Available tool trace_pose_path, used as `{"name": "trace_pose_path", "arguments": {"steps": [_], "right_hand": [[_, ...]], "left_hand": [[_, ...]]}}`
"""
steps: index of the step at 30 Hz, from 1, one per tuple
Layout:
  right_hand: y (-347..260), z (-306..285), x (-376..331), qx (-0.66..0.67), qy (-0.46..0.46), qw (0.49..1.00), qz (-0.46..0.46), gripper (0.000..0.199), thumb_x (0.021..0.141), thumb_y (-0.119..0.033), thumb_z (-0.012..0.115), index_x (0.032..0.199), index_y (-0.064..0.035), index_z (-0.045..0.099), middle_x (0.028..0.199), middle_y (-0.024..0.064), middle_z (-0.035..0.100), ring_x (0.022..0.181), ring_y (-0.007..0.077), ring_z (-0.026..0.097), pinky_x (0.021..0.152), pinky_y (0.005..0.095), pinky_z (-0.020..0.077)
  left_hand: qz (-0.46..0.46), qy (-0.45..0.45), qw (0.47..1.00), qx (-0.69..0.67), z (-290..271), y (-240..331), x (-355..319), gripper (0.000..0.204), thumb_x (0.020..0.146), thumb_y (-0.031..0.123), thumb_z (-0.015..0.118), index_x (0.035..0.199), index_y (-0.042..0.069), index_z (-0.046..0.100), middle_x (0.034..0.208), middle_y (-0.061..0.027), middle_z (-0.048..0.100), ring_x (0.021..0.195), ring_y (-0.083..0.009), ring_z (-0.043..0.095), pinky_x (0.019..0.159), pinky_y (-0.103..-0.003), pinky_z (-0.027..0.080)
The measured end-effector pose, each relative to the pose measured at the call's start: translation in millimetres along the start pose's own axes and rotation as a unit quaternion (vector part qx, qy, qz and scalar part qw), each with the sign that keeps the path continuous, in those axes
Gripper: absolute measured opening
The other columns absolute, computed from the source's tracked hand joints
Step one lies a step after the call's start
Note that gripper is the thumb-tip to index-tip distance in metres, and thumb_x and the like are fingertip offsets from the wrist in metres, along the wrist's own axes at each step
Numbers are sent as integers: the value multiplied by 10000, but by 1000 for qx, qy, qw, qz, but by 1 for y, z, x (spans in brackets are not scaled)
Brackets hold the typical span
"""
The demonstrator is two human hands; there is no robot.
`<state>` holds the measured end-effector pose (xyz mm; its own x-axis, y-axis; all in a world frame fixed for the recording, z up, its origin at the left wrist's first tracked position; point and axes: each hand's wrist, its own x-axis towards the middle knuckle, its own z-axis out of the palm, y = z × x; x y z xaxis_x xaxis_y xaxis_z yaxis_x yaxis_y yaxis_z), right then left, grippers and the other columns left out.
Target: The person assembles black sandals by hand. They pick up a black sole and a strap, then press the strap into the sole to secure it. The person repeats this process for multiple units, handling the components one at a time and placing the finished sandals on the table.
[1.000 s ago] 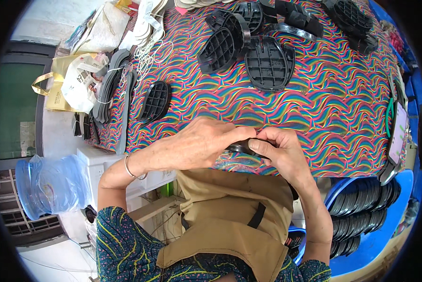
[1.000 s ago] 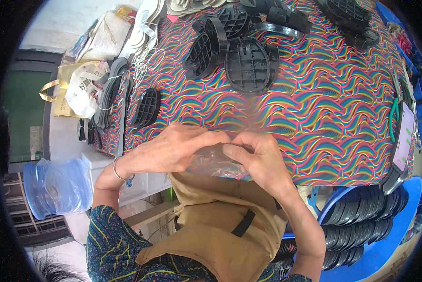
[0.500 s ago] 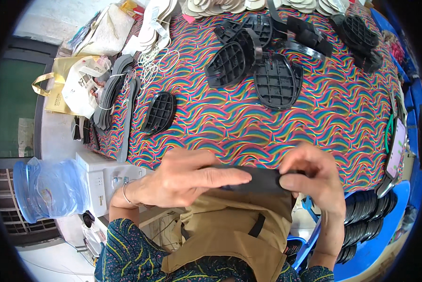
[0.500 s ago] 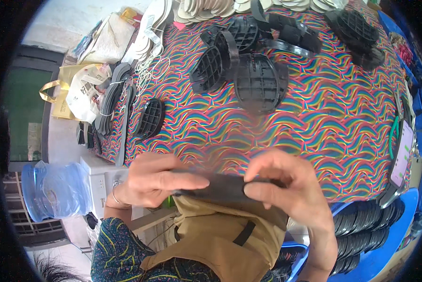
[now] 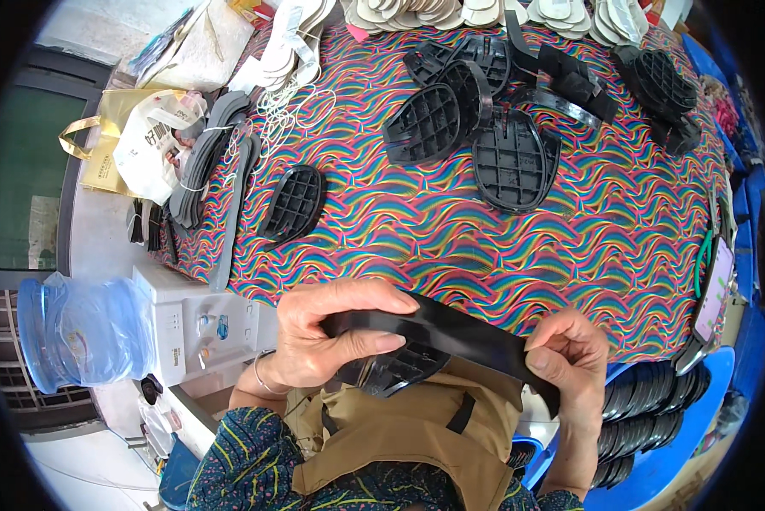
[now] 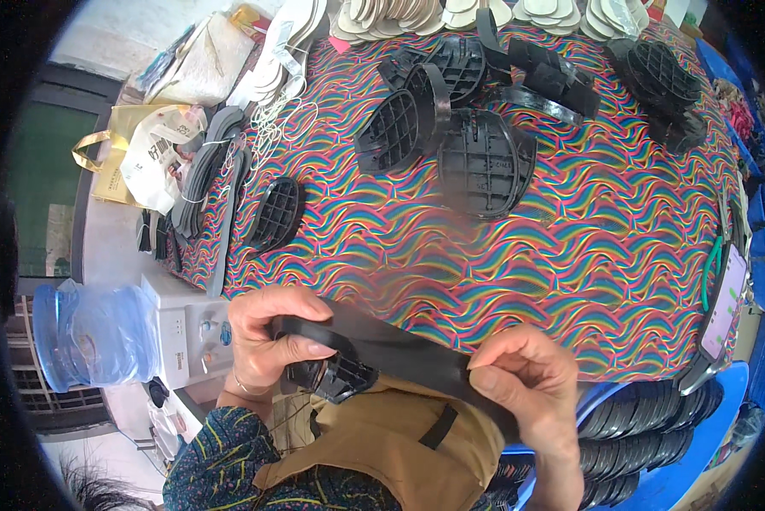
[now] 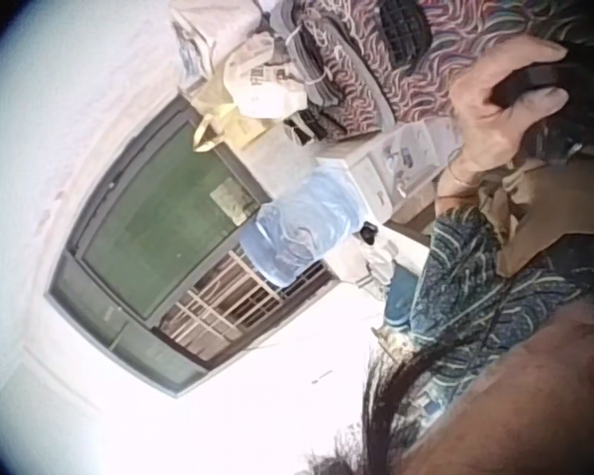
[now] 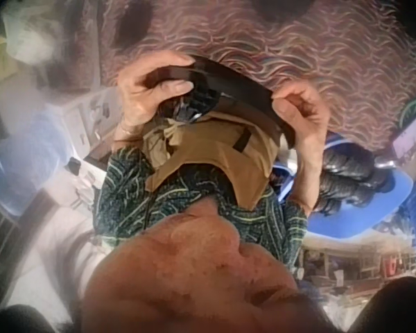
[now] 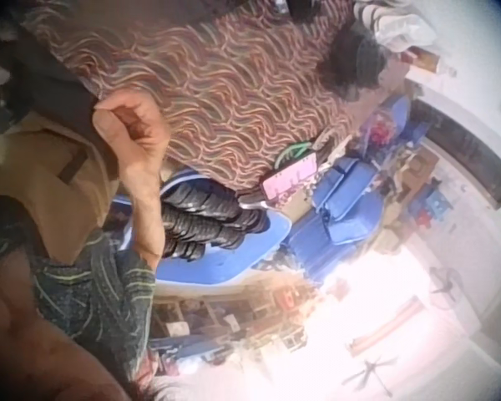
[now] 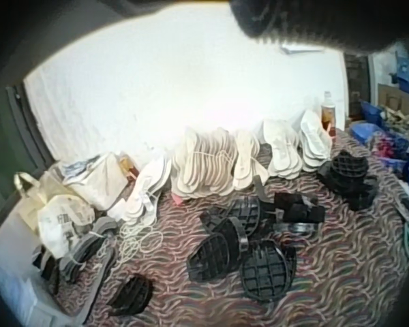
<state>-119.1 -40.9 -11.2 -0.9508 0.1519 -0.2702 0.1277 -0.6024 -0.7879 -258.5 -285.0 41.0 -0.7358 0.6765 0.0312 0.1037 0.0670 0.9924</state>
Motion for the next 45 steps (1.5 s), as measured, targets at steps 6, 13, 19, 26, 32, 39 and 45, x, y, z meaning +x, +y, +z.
{"name": "trace_pose_path", "arguments": {"steps": [6,13,19,26,32,39,45], "right_hand": [[32,22,-17,56,21,998,-19,160,910,21,659,1042,0,571,893,46,655,772,64,602,713,209,473],[75,44,-16,142,74,984,-84,151,932,0,631,1037,-31,527,839,0,584,703,27,492,640,191,385],[89,57,-16,131,129,975,-129,142,948,-15,623,1043,-41,521,835,8,598,706,25,505,655,185,400],[93,68,-12,119,177,963,-164,143,954,-48,628,1029,-46,506,786,-13,569,664,17,478,628,177,381],[97,80,0,85,214,945,-234,165,951,-80,631,1027,-55,487,756,-39,489,669,13,413,629,177,332],[97,74,5,80,171,948,-257,265,921,-93,663,1081,-55,455,742,-43,477,663,23,394,649,176,343],[88,75,9,163,153,947,-231,481,881,8,682,1225,-37,349,876,78,658,714,51,558,667,178,434]], "left_hand": [[-5,105,992,-63,18,-11,-4,338,775,-73,764,1098,-32,672,1092,-118,682,999,-176,657,889,-301,522],[-49,190,964,-179,44,-25,0,430,786,-64,753,1191,-16,615,1061,-106,691,951,-160,670,859,-288,535],[-73,220,946,-228,56,-30,6,449,793,-56,742,1217,4,606,1054,-110,701,928,-165,682,832,-292,551],[-107,253,934,-228,64,-35,12,504,725,-15,759,1206,22,612,991,-80,691,834,-149,670,789,-285,551],[-62,248,925,-282,67,-51,16,497,784,-36,738,1253,24,584,1081,-83,686,915,-144,674,824,-286,557],[-119,228,882,-395,75,-65,19,561,803,-9,708,1330,43,522,1125,-76,658,964,-151,662,847,-293,562],[-122,210,860,-449,85,-68,22,582,833,16,686,1375,46,477,1197,-83,619,992,-164,658,871,-309,572]]}}
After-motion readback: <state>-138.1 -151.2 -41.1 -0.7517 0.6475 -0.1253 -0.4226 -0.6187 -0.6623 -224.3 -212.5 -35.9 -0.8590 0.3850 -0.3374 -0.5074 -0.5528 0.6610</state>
